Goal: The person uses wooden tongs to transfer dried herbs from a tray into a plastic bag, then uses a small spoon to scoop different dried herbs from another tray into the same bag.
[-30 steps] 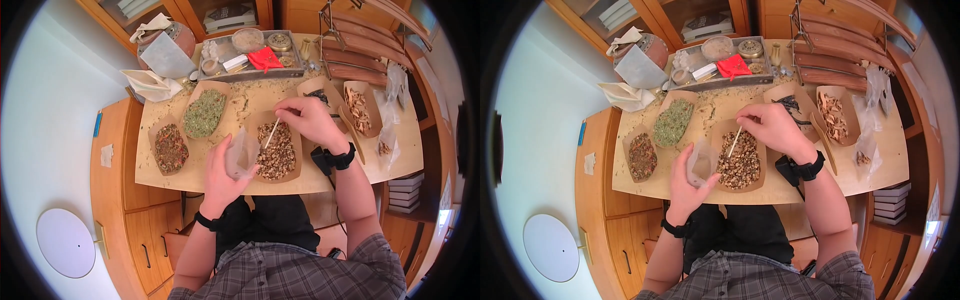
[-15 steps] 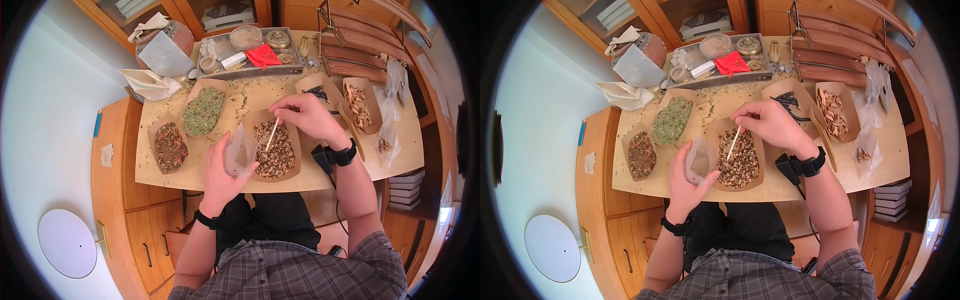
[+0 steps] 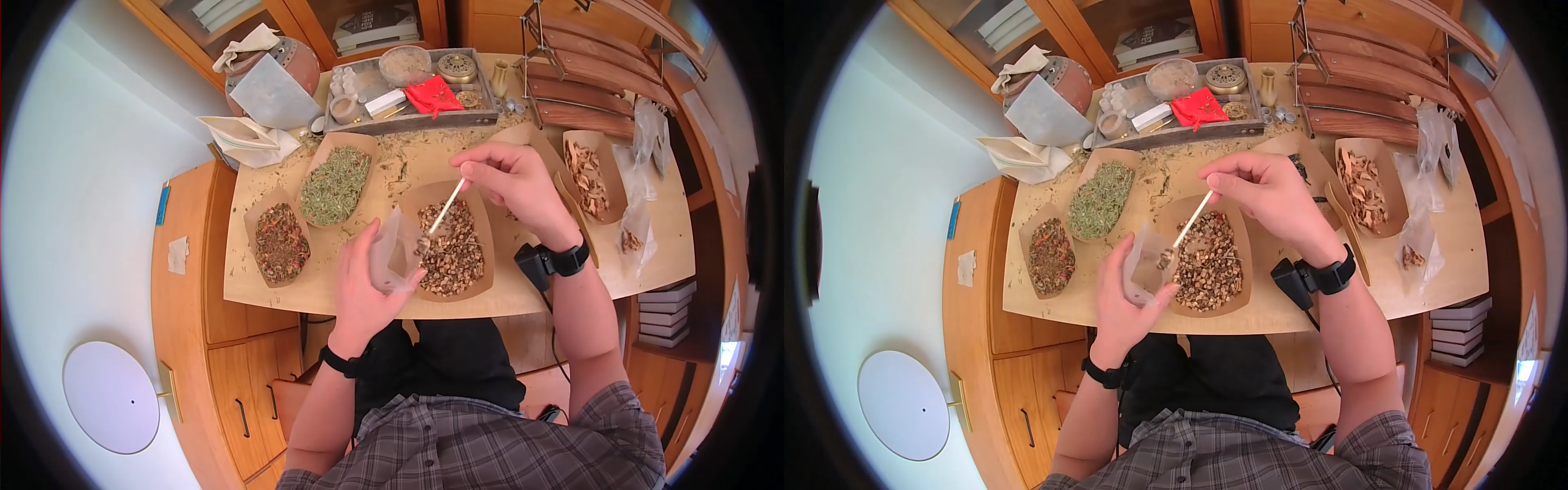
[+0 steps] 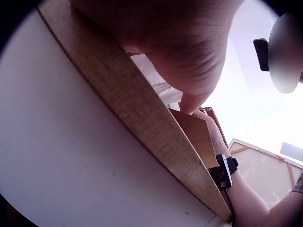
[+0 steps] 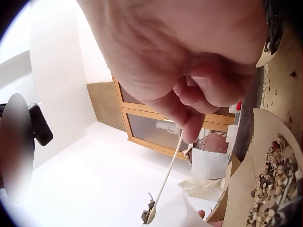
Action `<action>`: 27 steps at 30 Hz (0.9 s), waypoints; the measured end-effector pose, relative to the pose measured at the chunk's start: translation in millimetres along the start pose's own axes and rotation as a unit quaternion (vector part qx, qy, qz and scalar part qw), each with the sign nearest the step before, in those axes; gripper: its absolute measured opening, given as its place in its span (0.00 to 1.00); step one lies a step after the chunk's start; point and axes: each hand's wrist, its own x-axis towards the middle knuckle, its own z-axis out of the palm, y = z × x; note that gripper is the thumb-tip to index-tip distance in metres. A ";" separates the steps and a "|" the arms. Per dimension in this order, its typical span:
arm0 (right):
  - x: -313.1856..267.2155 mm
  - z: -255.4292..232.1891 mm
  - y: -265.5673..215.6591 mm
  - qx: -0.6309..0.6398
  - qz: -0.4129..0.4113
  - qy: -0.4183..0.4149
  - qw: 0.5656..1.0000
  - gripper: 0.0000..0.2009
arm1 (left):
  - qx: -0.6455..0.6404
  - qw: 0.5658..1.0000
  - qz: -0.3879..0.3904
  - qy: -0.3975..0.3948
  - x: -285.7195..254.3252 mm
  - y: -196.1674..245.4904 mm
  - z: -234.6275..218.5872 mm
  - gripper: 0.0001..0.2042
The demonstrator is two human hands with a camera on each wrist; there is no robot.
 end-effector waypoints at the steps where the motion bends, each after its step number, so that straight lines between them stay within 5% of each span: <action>1: 0.0 1.3 0.4 0.000 0.000 0.000 1.000 0.11 | 0.000 1.000 0.000 0.000 0.3 0.0 0.0 0.48; 9: -0.2 11.4 12.7 -0.067 -0.162 0.009 0.985 0.12 | 0.001 1.000 0.004 -0.002 1.1 1.2 -0.2 0.49; 17: 7.6 -4.5 14.8 0.000 -0.158 0.130 0.979 0.09 | 0.004 1.000 0.007 -0.001 0.4 -2.0 0.6 0.48; 23: 10.0 -5.5 25.9 -0.263 -0.214 0.215 0.916 0.10 | -0.004 1.000 0.004 0.003 -0.5 -2.9 1.1 0.48; 27: 4.6 1.3 17.8 -0.312 -0.204 0.114 0.921 0.10 | -0.003 1.000 0.004 0.003 0.1 -1.2 -0.7 0.48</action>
